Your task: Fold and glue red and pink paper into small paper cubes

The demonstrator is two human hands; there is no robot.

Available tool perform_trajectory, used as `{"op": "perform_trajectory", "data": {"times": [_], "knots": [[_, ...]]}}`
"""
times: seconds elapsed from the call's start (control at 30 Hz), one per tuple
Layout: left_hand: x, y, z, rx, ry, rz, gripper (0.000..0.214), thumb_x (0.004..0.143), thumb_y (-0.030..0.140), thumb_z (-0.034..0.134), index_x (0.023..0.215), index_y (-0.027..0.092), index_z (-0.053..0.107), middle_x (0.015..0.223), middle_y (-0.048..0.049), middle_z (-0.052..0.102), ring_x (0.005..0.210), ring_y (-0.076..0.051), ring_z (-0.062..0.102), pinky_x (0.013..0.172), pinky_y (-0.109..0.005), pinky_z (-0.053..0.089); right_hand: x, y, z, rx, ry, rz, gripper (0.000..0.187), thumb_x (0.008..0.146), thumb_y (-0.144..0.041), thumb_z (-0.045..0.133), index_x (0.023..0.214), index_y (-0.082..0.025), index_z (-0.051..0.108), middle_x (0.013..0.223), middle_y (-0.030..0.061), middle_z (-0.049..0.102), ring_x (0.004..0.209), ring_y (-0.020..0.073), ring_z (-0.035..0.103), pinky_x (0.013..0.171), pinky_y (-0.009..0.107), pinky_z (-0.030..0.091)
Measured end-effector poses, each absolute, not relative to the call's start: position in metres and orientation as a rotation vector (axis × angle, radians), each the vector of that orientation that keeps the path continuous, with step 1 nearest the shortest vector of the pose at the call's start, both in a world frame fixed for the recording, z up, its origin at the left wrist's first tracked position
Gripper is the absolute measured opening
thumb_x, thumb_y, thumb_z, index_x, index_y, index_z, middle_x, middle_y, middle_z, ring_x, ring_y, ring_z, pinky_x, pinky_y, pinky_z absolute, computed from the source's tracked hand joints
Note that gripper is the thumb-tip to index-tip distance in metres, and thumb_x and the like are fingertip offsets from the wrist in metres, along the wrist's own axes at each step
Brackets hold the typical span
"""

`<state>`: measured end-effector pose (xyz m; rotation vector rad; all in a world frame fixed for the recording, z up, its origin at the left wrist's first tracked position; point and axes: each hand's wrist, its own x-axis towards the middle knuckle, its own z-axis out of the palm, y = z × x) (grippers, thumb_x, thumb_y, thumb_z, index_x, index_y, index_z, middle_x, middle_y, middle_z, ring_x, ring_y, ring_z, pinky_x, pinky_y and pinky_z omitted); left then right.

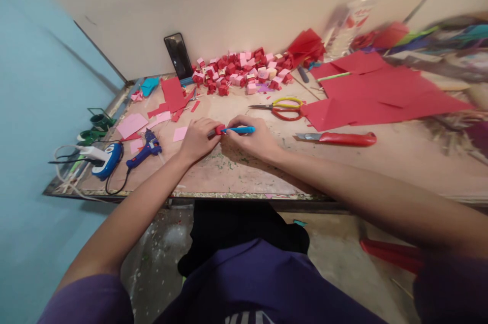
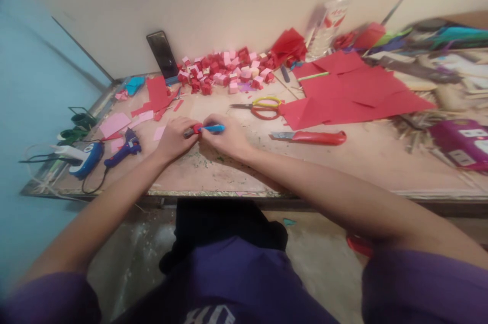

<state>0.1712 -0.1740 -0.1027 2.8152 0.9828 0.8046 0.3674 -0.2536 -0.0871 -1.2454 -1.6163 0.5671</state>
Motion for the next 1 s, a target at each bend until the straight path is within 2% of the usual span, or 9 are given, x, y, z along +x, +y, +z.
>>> {"op": "perform_trajectory", "data": {"times": [0.43,1.0], "knots": [[0.1712,-0.1737,-0.1036,2.814,0.980,0.812,0.020,0.099,0.031,0.063,0.111,0.022,0.076,0.112,-0.0084,0.081,0.108,-0.027,0.071,0.095,-0.041,0.048,0.3679,-0.2524,-0.0890,-1.263,-1.603,0.560,0.004,0.087,-0.026,0.070,0.085,-0.023,0.071,0.084,0.0031,0.075,0.077,0.0207,0.068,0.076,0.038,0.053],[0.1713,-0.1744,-0.1021,2.807,0.974,0.813,0.019,0.099,0.029,0.063,0.111,0.021,0.076,0.112,-0.0088,0.081,0.109,-0.028,0.071,0.094,-0.041,0.047,0.3678,-0.2514,-0.0897,-1.268,-1.578,0.568,0.008,0.084,-0.029,0.068,0.086,-0.021,0.072,0.081,0.0026,0.074,0.074,0.0194,0.065,0.072,0.035,0.050]]}}
